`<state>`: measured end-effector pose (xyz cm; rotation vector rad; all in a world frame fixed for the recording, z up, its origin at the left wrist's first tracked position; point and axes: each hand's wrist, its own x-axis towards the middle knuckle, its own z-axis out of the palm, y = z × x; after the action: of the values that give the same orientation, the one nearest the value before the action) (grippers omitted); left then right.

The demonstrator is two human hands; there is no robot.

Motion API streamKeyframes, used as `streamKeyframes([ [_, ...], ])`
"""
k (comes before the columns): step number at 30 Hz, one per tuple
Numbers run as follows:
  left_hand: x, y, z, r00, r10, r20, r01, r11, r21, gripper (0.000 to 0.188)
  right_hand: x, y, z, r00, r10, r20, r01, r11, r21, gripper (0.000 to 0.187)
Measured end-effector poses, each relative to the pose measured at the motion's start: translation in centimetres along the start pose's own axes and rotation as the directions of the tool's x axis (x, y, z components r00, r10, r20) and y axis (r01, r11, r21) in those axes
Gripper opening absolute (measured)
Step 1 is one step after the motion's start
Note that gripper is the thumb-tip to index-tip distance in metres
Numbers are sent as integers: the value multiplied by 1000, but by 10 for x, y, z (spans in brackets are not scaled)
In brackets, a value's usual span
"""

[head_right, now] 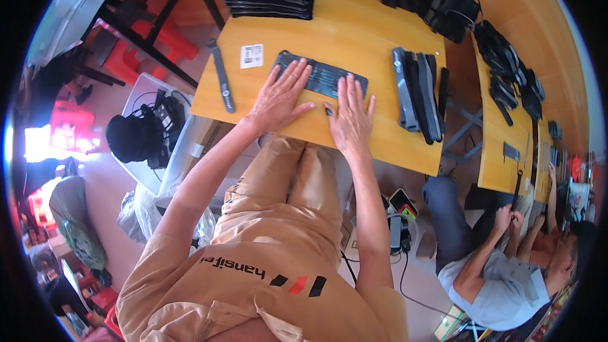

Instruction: Organizing and stacking black fabric straps on a wooden table.

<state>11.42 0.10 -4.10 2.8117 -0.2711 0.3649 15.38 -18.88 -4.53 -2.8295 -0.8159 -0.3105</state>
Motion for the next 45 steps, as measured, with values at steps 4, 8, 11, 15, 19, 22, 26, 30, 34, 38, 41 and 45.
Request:
streamKeyframes([
  [4, -3, -1, -6, 982, -47, -183, 13, 983, -181, 64, -5, 2, -4, 1000, 2, -12, -2, 999, 37, 61],
  [8, -25, -25, -40, 844, -387, -371, 232, 887, -398, 40, -5, 9, -5, 990, 60, -127, -32, 977, 212, 54],
  [11, -32, -83, -47, 687, -490, -537, 456, 866, -207, 43, -7, 14, -4, 969, 120, -218, -45, 945, 324, 45],
  [15, -16, -151, -44, 567, -741, -359, 713, 660, -236, 51, -7, 12, -7, 937, 126, -326, -14, 946, 323, 31],
  [19, -15, -178, -40, 585, -745, -320, 425, 618, -662, 17, -9, 8, -9, 918, 142, -372, 4, 931, 365, 21],
  [22, -20, -133, -73, 661, -690, -295, 356, 634, -686, 15, -16, 3, -18, 901, 143, -410, 25, 926, 378, 17],
  [26, -47, -32, -110, 774, -623, -116, 279, 499, -820, 13, -21, -55, -60, 947, 64, -314, 157, 762, 628, 37],
  [30, -69, 27, -111, 821, -562, 102, 318, 301, -899, 12, -22, -103, -73, 972, -72, 222, -204, 202, 958, 55],
  [34, -75, 30, -96, 771, -615, 164, 150, -74, -986, 13, -34, -84, -71, 846, -196, 496, -476, 144, 868, 15],
  [38, -75, 15, -88, 728, -630, 269, 161, -224, -961, 15, -45, -40, -68, 846, -192, 498, -467, 185, 865, 13],
  [41, -72, 8, -84, 727, -623, 288, 175, -238, -955, 15, -49, -13, -68, 811, -122, 572, -553, 156, 818, 14],
  [45, -62, 4, -79, 722, -597, 349, 299, -186, -936, 14, -47, 8, -67, 819, 7, 574, -569, 139, 810, 13],
])
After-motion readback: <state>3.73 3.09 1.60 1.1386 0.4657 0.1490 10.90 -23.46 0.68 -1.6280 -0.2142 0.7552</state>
